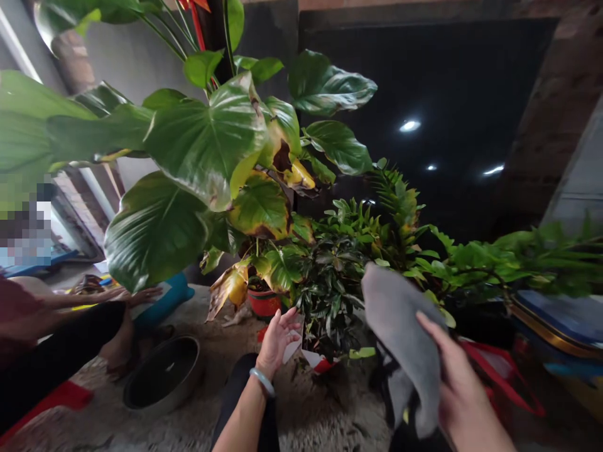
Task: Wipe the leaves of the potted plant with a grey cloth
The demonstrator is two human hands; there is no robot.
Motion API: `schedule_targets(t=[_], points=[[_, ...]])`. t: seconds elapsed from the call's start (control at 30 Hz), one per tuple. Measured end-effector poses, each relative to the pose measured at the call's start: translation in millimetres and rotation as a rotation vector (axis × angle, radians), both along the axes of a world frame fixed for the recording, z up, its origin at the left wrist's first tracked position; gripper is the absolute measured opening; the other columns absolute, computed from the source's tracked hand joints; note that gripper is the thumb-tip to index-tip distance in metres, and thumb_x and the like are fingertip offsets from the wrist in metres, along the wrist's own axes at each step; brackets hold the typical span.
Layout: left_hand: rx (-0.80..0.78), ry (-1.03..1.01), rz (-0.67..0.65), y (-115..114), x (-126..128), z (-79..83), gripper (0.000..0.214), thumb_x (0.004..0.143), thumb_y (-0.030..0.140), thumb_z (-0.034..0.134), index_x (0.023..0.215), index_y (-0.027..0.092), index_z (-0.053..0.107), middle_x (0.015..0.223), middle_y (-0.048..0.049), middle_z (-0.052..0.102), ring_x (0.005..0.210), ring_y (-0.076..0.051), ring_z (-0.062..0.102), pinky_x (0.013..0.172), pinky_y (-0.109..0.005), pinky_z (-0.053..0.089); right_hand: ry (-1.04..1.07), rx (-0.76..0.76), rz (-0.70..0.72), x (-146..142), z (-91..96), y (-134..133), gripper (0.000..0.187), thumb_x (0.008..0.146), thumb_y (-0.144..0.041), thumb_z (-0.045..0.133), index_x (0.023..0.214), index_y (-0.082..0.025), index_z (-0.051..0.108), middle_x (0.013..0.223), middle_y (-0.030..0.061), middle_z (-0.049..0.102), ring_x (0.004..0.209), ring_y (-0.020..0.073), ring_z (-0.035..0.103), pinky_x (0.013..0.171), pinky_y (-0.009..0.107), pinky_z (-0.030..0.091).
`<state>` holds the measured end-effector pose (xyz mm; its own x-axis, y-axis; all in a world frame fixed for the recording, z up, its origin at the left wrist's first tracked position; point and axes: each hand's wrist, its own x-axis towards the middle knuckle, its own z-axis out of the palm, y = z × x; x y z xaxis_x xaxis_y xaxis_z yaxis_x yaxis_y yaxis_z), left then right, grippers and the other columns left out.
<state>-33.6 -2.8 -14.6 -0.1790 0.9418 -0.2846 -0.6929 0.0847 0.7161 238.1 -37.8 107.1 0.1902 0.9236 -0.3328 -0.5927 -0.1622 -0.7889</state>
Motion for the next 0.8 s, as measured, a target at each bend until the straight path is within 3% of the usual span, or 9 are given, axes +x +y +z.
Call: schedule_targets(t=[0.13,0.23,0.33,0.4,0.47,0.53,0.67,0.73,0.8], points=[[0.012,0.008,-0.026,1.4,4.0,-4.3,0.044,0.083,0.048,0.055,0.104,0.014,0.072,0.109,-0.0127,0.068,0.079,-0.02,0.06,0.065,-0.031,0.043,0.078,0.135,-0.205,-13.2,42.2,43.3,0.034,0.065,-0.031,0.075,0.098,-0.023,0.069,0.09,0.0009,0.079,0.095,0.0249,0.072,0.085,0.04,0.059],[0.016,-0.004,-0.046,1.1,6.2,-5.7,0.044,0.085,0.046,0.054,0.11,0.015,0.07,0.11,-0.0121,0.068,0.079,-0.019,0.06,0.064,-0.03,0.044,0.1,0.021,-0.024,-37.6,27.0,49.2,0.026,0.063,-0.028,0.073,0.088,-0.02,0.068,0.082,0.0059,0.079,0.094,0.0304,0.073,0.082,0.044,0.06],[0.017,-0.019,-0.022,0.4,5.2,-5.1,0.039,0.085,0.044,0.054,0.103,0.015,0.072,0.112,-0.012,0.068,0.079,-0.019,0.06,0.064,-0.029,0.044,0.073,-0.207,0.102,-49.5,-10.2,19.9,0.023,0.063,-0.03,0.072,0.083,-0.019,0.068,0.08,0.0094,0.079,0.097,0.0346,0.072,0.082,0.046,0.06],[0.02,-0.023,-0.006,0.6,3.0,-4.7,0.037,0.085,0.043,0.054,0.099,0.015,0.073,0.111,-0.0116,0.068,0.079,-0.018,0.059,0.064,-0.028,0.043,0.067,-0.306,0.118,-47.3,-22.2,-5.1,0.026,0.063,-0.033,0.073,0.085,-0.018,0.069,0.081,0.0102,0.079,0.097,0.0347,0.072,0.083,0.046,0.059],[0.021,-0.022,-0.003,1.4,1.1,-4.6,0.037,0.087,0.042,0.052,0.099,0.015,0.073,0.109,-0.011,0.069,0.078,-0.018,0.059,0.064,-0.028,0.044,0.057,-0.326,0.111,-41.3,-13.6,-20.3,0.033,0.061,-0.033,0.075,0.089,-0.017,0.071,0.083,0.0102,0.079,0.096,0.0341,0.072,0.083,0.045,0.059],[0.012,-0.018,-0.004,2.5,0.8,-4.7,0.038,0.088,0.042,0.05,0.101,0.014,0.073,0.108,-0.011,0.07,0.079,-0.018,0.059,0.064,-0.028,0.044,0.045,-0.227,0.065,-36.9,10.7,-18.6,0.041,0.058,-0.032,0.077,0.096,-0.018,0.071,0.086,0.0081,0.079,0.095,0.0326,0.072,0.084,0.044,0.059],[-0.001,-0.025,0.001,2.8,4.2,-4.7,0.039,0.088,0.041,0.049,0.104,0.014,0.072,0.11,-0.0116,0.069,0.079,-0.018,0.059,0.064,-0.028,0.043,0.047,0.077,-0.099,-43.1,50.8,19.7,0.047,0.057,-0.028,0.077,0.103,-0.022,0.07,0.089,0.0021,0.079,0.094,0.0285,0.072,0.087,0.042,0.058],[0.005,-0.029,0.011,2.1,5.0,-5.0,0.039,0.087,0.041,0.05,0.104,0.014,0.072,0.109,-0.0117,0.069,0.08,-0.019,0.059,0.064,-0.028,0.042,0.058,0.072,-0.058,-51.6,45.4,33.3,0.044,0.057,-0.027,0.076,0.1,-0.021,0.07,0.085,0.0028,0.079,0.093,0.0288,0.072,0.087,0.043,0.058],[0.014,-0.027,0.019,1.9,3.7,-6.5,0.038,0.086,0.042,0.053,0.102,0.014,0.072,0.109,-0.012,0.069,0.081,-0.019,0.059,0.065,-0.029,0.042,0.042,-0.05,0.023,-60.0,24.1,30.2,0.037,0.056,-0.03,0.076,0.092,-0.021,0.071,0.079,0.0045,0.079,0.093,0.0303,0.072,0.085,0.044,0.058]])
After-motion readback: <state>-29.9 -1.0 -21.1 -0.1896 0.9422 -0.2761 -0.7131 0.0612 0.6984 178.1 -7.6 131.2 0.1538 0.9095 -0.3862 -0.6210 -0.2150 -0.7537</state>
